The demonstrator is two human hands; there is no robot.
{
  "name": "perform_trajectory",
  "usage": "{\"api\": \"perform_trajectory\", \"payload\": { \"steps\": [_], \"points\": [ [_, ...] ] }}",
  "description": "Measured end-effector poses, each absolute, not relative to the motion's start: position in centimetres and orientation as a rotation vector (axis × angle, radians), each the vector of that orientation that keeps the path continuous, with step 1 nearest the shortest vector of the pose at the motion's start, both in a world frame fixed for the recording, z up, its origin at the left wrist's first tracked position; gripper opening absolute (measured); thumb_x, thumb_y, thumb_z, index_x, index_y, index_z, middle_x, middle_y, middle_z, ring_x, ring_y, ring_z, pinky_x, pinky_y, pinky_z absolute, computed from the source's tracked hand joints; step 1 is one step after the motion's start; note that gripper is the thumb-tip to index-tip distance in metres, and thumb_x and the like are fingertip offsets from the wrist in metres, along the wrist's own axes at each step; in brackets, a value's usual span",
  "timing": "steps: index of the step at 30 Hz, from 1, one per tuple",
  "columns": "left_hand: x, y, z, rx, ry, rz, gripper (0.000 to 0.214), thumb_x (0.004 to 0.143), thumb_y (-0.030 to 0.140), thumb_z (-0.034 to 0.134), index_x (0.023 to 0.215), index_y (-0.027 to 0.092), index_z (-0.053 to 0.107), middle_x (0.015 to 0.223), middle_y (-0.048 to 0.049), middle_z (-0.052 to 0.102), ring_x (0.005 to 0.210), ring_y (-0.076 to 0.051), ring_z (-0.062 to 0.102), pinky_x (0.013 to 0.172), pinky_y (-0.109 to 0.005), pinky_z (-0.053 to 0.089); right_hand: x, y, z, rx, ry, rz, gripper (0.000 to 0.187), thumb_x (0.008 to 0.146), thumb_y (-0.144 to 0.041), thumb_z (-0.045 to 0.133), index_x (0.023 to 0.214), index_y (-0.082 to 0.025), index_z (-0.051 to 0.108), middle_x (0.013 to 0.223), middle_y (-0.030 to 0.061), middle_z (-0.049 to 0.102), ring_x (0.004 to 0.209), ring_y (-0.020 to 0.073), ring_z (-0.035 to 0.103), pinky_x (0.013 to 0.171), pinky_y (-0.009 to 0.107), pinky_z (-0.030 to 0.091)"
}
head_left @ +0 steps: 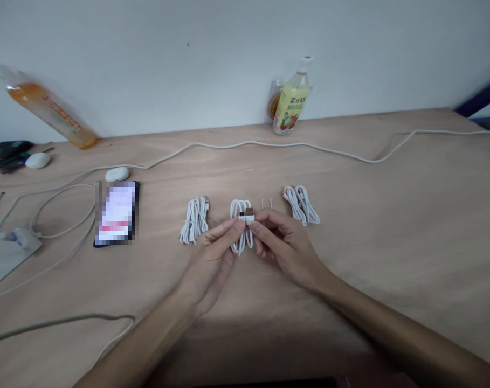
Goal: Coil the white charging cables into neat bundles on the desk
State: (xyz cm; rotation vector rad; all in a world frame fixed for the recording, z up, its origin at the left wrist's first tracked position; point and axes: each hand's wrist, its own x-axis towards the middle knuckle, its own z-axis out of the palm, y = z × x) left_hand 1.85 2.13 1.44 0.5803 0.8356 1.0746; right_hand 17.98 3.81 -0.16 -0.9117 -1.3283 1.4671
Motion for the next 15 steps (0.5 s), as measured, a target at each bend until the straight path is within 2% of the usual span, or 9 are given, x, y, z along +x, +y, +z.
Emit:
{"api": "perform_trajectory", "payload": {
  "steps": [15],
  "points": [
    [1.84,2.11,1.62,0.574,0.851,1.067,0.023,0.087,0.039,0.094,0.095,0.017,0.09,0.106,-0.0092,0.08,0.11,-0.025,0.065,0.109,-0.036,0.047,18.09,3.78,-0.29,-0.931,-1.332,1.465,0.043,0.101,-0.061,0.073,0.082,-0.023,0.065,0.062,-0.0056,0.058,0.055,0.0112,0.05,0.054,0.026,0.043]
  ]
}}
